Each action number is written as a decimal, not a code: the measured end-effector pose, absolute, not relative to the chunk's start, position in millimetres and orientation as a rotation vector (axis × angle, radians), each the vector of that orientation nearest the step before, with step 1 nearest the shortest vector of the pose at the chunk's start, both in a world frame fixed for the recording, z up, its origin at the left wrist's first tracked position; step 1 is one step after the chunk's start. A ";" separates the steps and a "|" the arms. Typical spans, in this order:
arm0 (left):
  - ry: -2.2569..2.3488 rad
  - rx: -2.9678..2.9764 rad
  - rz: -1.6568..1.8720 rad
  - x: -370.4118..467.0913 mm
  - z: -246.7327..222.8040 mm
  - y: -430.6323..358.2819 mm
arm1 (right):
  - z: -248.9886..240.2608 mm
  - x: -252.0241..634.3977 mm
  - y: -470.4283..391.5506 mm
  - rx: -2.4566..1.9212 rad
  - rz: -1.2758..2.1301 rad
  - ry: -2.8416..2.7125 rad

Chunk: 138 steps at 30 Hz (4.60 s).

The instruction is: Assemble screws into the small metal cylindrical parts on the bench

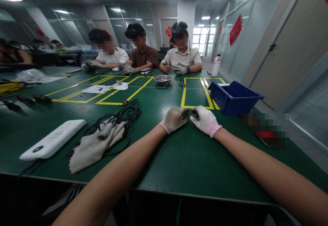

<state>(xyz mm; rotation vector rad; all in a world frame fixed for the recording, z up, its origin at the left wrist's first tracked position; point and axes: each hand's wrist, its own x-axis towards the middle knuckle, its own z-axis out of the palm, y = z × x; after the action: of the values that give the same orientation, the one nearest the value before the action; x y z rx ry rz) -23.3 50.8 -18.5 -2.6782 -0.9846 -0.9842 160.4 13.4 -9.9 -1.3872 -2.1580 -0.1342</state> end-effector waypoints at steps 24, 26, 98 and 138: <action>-0.995 -2.768 -0.832 -27.1 -19.5 55.8 | -7.3 159.0 9.8 -1.383 -0.116 -2.315; -0.998 -2.738 -0.821 -27.4 -20.2 55.9 | -7.6 159.1 10.1 -1.370 -0.094 -2.299; -1.054 -2.980 -0.909 -29.6 -15.9 51.9 | -4.0 160.9 7.2 -1.244 0.009 -2.276; -1.398 -3.541 -1.290 -11.5 -14.1 43.2 | 0.8 160.6 5.0 -1.552 -0.351 -2.376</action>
<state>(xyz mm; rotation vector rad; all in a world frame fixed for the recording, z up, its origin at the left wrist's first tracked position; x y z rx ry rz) -11.5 43.2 -14.1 -3.5406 -1.3980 -1.2897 160.6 5.0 0.8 -1.5517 -2.3761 -0.3514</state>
